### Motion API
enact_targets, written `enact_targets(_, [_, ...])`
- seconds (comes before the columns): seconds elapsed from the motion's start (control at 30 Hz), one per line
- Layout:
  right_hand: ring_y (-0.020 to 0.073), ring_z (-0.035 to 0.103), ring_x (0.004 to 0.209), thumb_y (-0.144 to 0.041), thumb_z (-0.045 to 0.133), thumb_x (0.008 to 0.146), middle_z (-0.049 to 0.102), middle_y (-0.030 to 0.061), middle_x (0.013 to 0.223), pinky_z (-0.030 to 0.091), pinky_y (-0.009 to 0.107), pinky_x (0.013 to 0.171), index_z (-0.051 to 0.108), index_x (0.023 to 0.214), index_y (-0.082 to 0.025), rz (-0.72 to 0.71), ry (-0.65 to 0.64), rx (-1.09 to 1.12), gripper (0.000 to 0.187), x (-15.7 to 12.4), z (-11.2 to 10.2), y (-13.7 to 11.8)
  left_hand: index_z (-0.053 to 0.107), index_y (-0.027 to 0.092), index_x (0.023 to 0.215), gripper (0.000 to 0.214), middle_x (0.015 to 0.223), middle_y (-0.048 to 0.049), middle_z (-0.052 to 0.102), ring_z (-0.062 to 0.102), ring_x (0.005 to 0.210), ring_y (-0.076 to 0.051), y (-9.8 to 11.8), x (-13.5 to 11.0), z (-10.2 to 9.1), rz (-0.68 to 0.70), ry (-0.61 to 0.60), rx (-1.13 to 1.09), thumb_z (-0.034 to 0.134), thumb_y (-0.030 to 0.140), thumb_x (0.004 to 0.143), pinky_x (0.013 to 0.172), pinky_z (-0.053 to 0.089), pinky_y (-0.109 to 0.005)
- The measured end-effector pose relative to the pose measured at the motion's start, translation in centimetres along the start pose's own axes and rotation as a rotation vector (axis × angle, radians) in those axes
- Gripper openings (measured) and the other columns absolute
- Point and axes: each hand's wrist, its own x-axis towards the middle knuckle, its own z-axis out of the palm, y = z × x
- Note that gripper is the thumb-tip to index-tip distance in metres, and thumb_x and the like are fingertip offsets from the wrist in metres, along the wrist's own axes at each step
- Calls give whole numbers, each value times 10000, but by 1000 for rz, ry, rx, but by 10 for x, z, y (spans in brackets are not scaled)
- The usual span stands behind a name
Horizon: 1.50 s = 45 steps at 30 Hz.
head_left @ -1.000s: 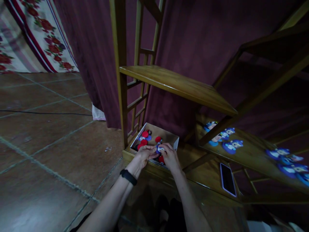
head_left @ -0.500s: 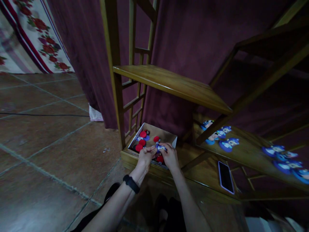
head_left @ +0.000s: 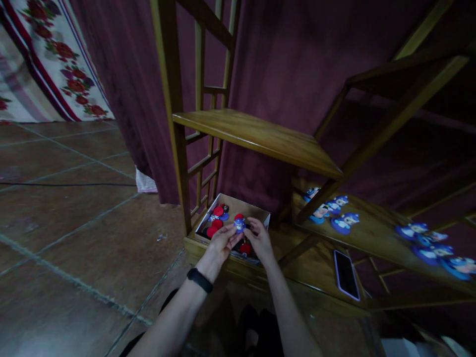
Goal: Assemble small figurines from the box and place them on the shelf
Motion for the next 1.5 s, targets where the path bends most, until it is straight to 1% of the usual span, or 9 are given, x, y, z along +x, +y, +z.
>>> enact_targets(0.1, [180,602,921,-259,593,708,641,45,1013,477,323,825,561,1026,-210,37,-71,104,323,0,3,-1,628,116,805,145,741,-68,682,651,659,-131,3,-3,0,-22,-72,10,610,17,700,695,533,-258])
enact_targets(0.27, [178,603,932,-218,612,692,634,47,1017,468,319,850,535,1012,-214,-16,-23,193,329,0,6,-13,633,141,874,257,794,-56,683,650,718,-143,14,-11,3,-16,-171,68,675,35,644,759,515,-292])
enact_targets(0.37, [181,608,926,-239,628,692,643,42,995,474,314,837,540,976,-214,-31,-38,200,299,-1,4,-19,634,139,900,287,807,-55,682,641,721,-133,19,-14,5,19,-229,95,691,51,633,763,506,-281])
enact_targets(0.53, [185,611,923,-292,628,716,653,30,973,465,307,832,565,983,-217,-52,-5,138,284,-6,1,-23,631,130,863,264,791,-41,678,624,681,-107,16,-15,8,113,-253,90,706,64,618,713,497,-238])
enact_targets(0.67, [180,605,914,-274,625,711,653,20,966,456,314,843,579,963,-227,-29,34,154,261,-6,3,-20,622,140,844,263,777,-29,673,619,688,-111,11,-14,10,143,-251,68,719,80,606,716,491,-254])
enact_targets(0.83, [186,573,984,-197,664,641,637,25,1017,434,322,883,576,981,-227,29,-91,381,353,1,-2,-20,621,143,827,248,783,-24,668,614,697,-110,12,-15,11,174,-249,108,723,102,605,722,481,-257])
enact_targets(1.0, [213,522,1088,-231,607,693,619,48,1108,391,359,938,610,1030,-225,122,-194,601,337,2,-15,-27,628,146,850,241,808,-28,666,609,705,-107,16,-16,11,206,-301,186,718,143,626,703,474,-238])
enact_targets(1.23, [175,596,818,-359,651,680,676,14,891,450,301,773,676,906,-221,204,-139,419,267,6,-21,-18,632,136,846,249,786,-40,658,607,685,-120,15,-14,9,216,-323,302,727,176,620,670,477,-244])
enact_targets(1.5, [177,595,811,-370,631,698,680,17,887,444,307,771,685,899,-226,166,-199,255,253,6,-29,-18,652,120,885,307,816,-70,678,624,705,-150,31,-17,9,126,-367,493,729,258,621,709,486,-297])
